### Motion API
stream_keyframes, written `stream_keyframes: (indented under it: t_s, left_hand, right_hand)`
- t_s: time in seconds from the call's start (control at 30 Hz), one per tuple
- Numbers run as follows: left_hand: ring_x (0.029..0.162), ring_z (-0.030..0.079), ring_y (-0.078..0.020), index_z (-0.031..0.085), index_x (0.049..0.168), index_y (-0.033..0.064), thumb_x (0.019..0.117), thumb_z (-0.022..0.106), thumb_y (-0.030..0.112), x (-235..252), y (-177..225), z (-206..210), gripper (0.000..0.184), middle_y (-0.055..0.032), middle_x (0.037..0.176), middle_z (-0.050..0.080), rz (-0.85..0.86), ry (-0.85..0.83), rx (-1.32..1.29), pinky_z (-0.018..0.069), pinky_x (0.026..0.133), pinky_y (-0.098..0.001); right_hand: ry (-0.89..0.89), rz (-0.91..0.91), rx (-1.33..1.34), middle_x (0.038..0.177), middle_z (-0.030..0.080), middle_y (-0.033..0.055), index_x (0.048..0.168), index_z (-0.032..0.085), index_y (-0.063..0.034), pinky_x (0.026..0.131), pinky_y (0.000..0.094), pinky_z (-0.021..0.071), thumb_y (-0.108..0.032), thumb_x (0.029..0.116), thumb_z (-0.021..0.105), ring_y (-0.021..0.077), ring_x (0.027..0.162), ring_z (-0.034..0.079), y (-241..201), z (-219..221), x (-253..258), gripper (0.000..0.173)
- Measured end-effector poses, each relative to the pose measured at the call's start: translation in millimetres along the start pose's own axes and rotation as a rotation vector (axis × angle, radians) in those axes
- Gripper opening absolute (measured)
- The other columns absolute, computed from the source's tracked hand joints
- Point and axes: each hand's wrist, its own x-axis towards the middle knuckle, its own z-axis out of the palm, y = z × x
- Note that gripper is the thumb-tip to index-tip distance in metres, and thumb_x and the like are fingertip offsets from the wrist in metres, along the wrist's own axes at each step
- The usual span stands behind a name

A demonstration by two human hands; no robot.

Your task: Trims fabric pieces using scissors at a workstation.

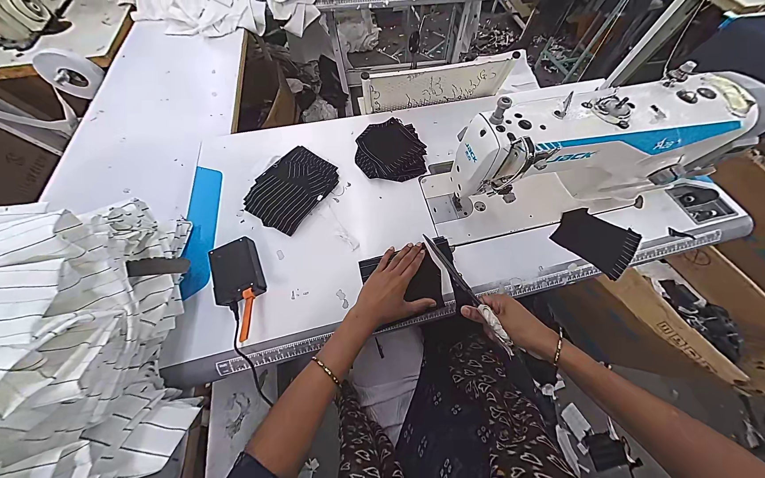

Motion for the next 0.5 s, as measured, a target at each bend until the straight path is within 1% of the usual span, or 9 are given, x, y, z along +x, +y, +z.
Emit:
stream_keyframes:
  t_s: [0.03, 0.1, 0.17, 0.23, 0.3, 0.37, 0.4, 0.43, 0.5]
  left_hand:
    - [0.156, 0.026, -0.0244, 0.035, 0.159, 0.0047, 0.0981, 0.044, 0.069, 0, -1, 2, 0.089, -0.0091, 0.167, 0.031, 0.003, 0.023, -0.002, 0.0156, 0.126, -0.0511]
    - [0.153, 0.032, -0.0277, 0.040, 0.156, 0.0027, 0.1070, 0.036, 0.044, 0, -3, 7, 0.064, -0.0114, 0.164, 0.037, 0.000, 0.104, -0.007, 0.0203, 0.125, -0.0515]
    - [0.148, 0.042, -0.0337, 0.048, 0.150, -0.0023, 0.1045, 0.036, 0.019, 0, -5, 13, 0.052, -0.0170, 0.157, 0.046, -0.024, 0.252, -0.030, 0.0282, 0.122, -0.0532]
    - [0.141, 0.049, -0.0388, 0.052, 0.144, -0.0065, 0.1006, 0.040, 0.008, 2, -5, 16, 0.048, -0.0221, 0.150, 0.052, -0.081, 0.377, -0.064, 0.0346, 0.119, -0.0528]
    - [0.137, 0.052, -0.0427, 0.055, 0.142, -0.0075, 0.1028, 0.046, 0.011, 4, -3, 11, 0.044, -0.0252, 0.146, 0.055, -0.174, 0.422, -0.105, 0.0387, 0.116, -0.0542]
    - [0.128, 0.056, -0.0463, 0.058, 0.140, -0.0042, 0.1028, 0.056, 0.021, 6, 1, -1, 0.045, -0.0270, 0.138, 0.059, -0.313, 0.405, -0.151, 0.0429, 0.107, -0.0598]
    - [0.122, 0.057, -0.0480, 0.061, 0.136, -0.0036, 0.1013, 0.061, 0.025, 8, 4, -10, 0.044, -0.0285, 0.132, 0.061, -0.389, 0.371, -0.181, 0.0442, 0.102, -0.0613]
    - [0.119, 0.058, -0.0477, 0.064, 0.131, -0.0036, 0.1011, 0.062, 0.026, 11, 5, -20, 0.042, -0.0289, 0.126, 0.062, -0.467, 0.305, -0.206, 0.0448, 0.101, -0.0600]
    - [0.117, 0.059, -0.0436, 0.066, 0.122, -0.0053, 0.1036, 0.058, 0.022, 16, 7, -39, 0.034, -0.0278, 0.121, 0.063, -0.596, 0.157, -0.218, 0.0457, 0.103, -0.0545]
  right_hand:
    - [-0.001, -0.001, 0.037, 0.058, 0.054, -0.0051, 0.083, 0.058, -0.0106, 0.048, 0.0200, 0.0437, -0.038, 0.1013, 0.064, 0.0039, 0.047, 0.051, 1, 1, -1, 0.033]
    - [0.017, -0.008, 0.138, 0.058, 0.056, -0.0053, 0.086, 0.058, -0.0109, 0.048, 0.0193, 0.0462, -0.035, 0.1032, 0.062, 0.0037, 0.047, 0.054, 3, 3, -6, 0.029]
    - [0.112, -0.024, 0.297, 0.058, 0.056, -0.0051, 0.085, 0.059, -0.0107, 0.046, 0.0187, 0.0464, -0.031, 0.1050, 0.059, 0.0039, 0.046, 0.054, 12, 8, -14, 0.029]
    - [0.273, -0.058, 0.460, 0.057, 0.055, -0.0037, 0.082, 0.058, -0.0096, 0.043, 0.0193, 0.0455, -0.029, 0.1066, 0.056, 0.0051, 0.044, 0.052, 25, 18, -21, 0.031]
    - [0.428, -0.109, 0.560, 0.056, 0.056, -0.0026, 0.080, 0.058, -0.0083, 0.042, 0.0200, 0.0465, -0.027, 0.1077, 0.054, 0.0058, 0.043, 0.053, 38, 28, -26, 0.034]
    - [0.503, -0.141, 0.600, 0.055, 0.056, -0.0023, 0.079, 0.057, -0.0078, 0.041, 0.0202, 0.0468, -0.025, 0.1074, 0.055, 0.0058, 0.042, 0.053, 48, 35, -31, 0.033]
    - [0.503, -0.156, 0.592, 0.054, 0.056, -0.0028, 0.080, 0.057, -0.0080, 0.041, 0.0198, 0.0464, -0.024, 0.1069, 0.056, 0.0052, 0.042, 0.053, 51, 38, -34, 0.032]
    - [0.487, -0.164, 0.573, 0.054, 0.056, -0.0035, 0.080, 0.057, -0.0082, 0.041, 0.0194, 0.0460, -0.025, 0.1063, 0.057, 0.0045, 0.042, 0.053, 53, 43, -37, 0.031]
    - [0.398, -0.161, 0.525, 0.055, 0.055, -0.0046, 0.084, 0.059, -0.0085, 0.042, 0.0196, 0.0453, -0.028, 0.1044, 0.059, 0.0041, 0.043, 0.052, 54, 54, -43, 0.029]
